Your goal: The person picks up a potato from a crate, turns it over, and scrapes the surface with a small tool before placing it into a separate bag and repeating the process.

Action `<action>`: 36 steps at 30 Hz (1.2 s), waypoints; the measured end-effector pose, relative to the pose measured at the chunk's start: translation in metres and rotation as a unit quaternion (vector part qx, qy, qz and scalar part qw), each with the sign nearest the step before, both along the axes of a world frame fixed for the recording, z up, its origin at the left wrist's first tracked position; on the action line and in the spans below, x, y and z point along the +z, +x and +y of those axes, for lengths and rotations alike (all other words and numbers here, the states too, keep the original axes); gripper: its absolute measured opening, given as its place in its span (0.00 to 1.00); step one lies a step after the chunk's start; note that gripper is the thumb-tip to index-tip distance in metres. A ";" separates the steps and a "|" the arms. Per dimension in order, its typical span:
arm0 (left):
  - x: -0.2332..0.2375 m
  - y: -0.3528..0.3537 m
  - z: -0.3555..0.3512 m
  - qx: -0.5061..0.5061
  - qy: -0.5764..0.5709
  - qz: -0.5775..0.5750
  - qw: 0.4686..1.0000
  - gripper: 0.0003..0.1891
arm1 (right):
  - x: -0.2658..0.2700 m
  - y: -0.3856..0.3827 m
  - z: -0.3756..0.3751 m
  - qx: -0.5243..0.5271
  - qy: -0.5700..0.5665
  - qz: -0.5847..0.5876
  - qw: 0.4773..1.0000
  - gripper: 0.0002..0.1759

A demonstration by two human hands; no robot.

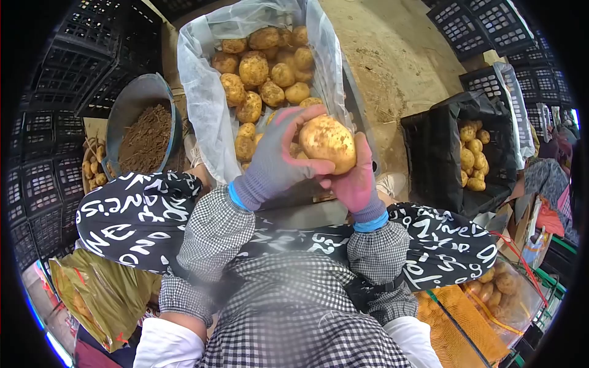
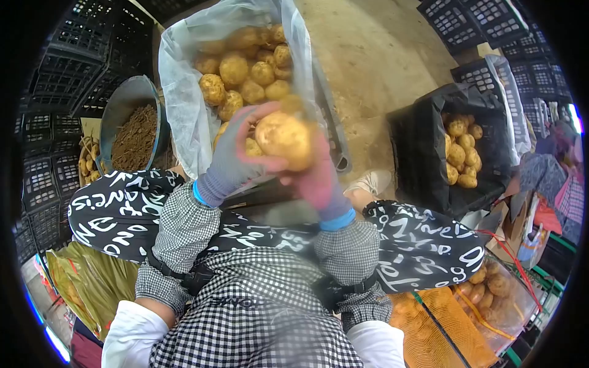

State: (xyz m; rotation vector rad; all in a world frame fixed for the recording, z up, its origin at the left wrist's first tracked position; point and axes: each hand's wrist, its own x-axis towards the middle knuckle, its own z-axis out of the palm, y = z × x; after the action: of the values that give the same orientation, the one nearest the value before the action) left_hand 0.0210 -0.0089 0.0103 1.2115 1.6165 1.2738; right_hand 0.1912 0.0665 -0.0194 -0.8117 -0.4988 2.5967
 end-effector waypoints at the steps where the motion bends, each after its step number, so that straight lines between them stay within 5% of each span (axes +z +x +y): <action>1: -0.001 -0.002 0.000 -0.001 0.008 0.031 0.999 0.42 | 0.003 -0.003 -0.001 -0.005 0.072 -0.062 0.995 0.37; 5: -0.006 0.001 -0.002 0.007 0.048 0.041 0.998 0.42 | 0.009 -0.005 -0.001 -0.014 0.150 -0.102 0.983 0.38; 13: -0.014 -0.009 0.001 -0.023 -0.008 -0.127 0.992 0.34 | 0.006 0.004 0.007 0.047 0.207 -0.180 0.960 0.35; 17: -0.024 -0.008 0.001 -0.058 -0.015 -0.182 0.981 0.31 | 0.013 -0.002 0.003 -0.028 0.332 -0.199 0.922 0.34; 23: -0.019 0.002 0.004 -0.053 0.041 0.010 0.998 0.35 | 0.014 -0.005 0.002 -0.037 0.328 -0.248 0.911 0.33; 29: -0.013 0.005 0.002 -0.002 -0.156 -0.331 0.931 0.36 | 0.002 0.008 0.017 0.034 0.415 -0.287 0.863 0.33; 36: -0.017 0.002 0.002 0.012 -0.116 -0.362 0.925 0.37 | 0.023 -0.007 0.011 -0.031 0.344 -0.235 0.909 0.33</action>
State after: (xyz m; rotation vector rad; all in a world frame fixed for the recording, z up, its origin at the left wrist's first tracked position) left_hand 0.0226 -0.0066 -0.0067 0.4755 1.1781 1.2921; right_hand 0.1845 0.0779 0.0041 -1.1405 -1.3921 1.9093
